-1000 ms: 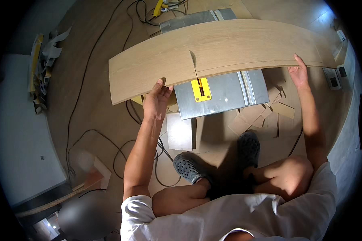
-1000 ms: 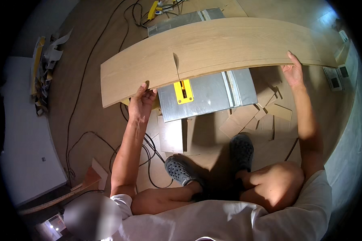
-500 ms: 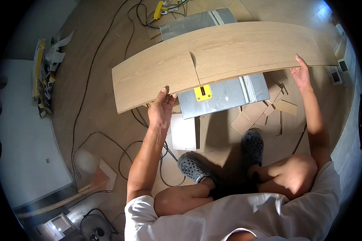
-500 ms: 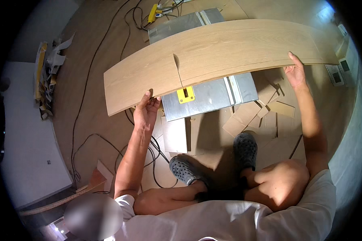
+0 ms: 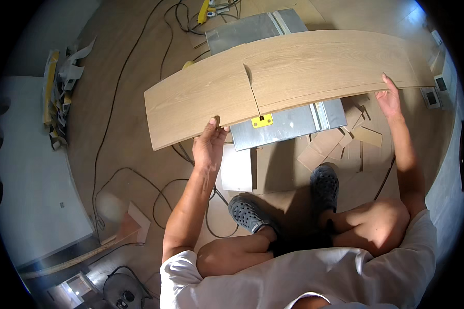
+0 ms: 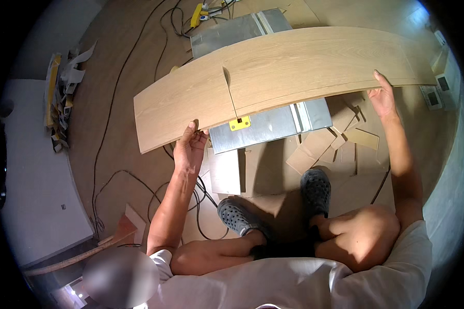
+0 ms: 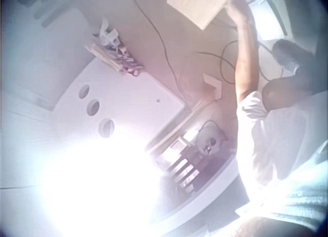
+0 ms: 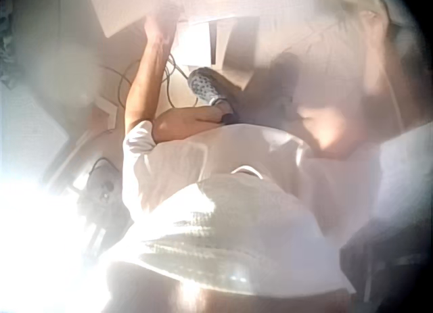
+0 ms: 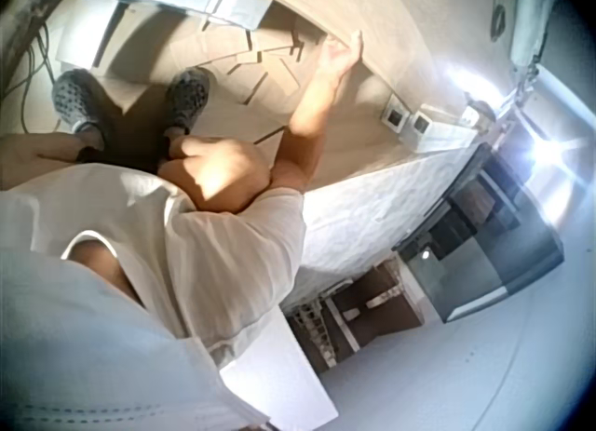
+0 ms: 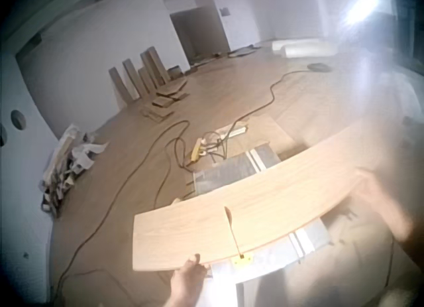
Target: The person marks a flooring plank using a square ruler and pencil, then carries the plank to a table saw and makes a cut.
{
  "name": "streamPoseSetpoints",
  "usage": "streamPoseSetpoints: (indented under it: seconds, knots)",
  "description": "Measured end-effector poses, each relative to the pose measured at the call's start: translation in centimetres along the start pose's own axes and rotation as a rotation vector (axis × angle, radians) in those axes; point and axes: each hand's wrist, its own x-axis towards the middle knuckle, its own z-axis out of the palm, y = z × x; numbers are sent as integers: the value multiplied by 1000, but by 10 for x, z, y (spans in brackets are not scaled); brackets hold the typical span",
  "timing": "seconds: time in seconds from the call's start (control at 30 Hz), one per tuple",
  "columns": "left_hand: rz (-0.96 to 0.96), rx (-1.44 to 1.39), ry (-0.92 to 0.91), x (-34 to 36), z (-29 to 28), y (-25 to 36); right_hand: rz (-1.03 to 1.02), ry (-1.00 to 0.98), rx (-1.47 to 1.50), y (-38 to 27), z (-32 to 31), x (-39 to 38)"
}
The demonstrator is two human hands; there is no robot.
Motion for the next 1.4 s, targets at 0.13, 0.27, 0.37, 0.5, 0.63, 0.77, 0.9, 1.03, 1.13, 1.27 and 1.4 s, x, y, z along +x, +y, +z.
streamPoseSetpoints:
  seconds: [0.13,0.27,0.37,0.5,0.63,0.77,0.9,1.03,1.13,1.27,1.4]
  knots:
    - [-4,-18,21,-5,1,-3,4,-3,-41,0,-3,-3]
    - [-17,-23,39,-7,-3,-3,27,17,-14,-2,-3,-7]
    - [-20,-19,49,-9,-2,-3,28,1,-7,-2,0,-12]
    - [-20,-33,41,-8,-5,-6,46,17,-22,-3,-8,-7]
    - [-6,-25,31,-9,1,-1,33,16,-36,-7,5,-13]
    - [57,8,52,-12,29,31,-32,80,-154,-31,33,-10]
    - [45,-40,126,-18,51,67,-64,81,-169,-50,66,-4]
    - [76,-30,147,-62,59,96,-15,28,-142,-72,90,-14]
    - [47,-70,125,-106,47,124,43,-7,-155,-87,131,-26]
    - [142,-82,181,-178,40,152,163,-20,-218,-87,185,-32]
    - [196,-142,190,-259,36,142,262,-37,-214,-73,215,-20]
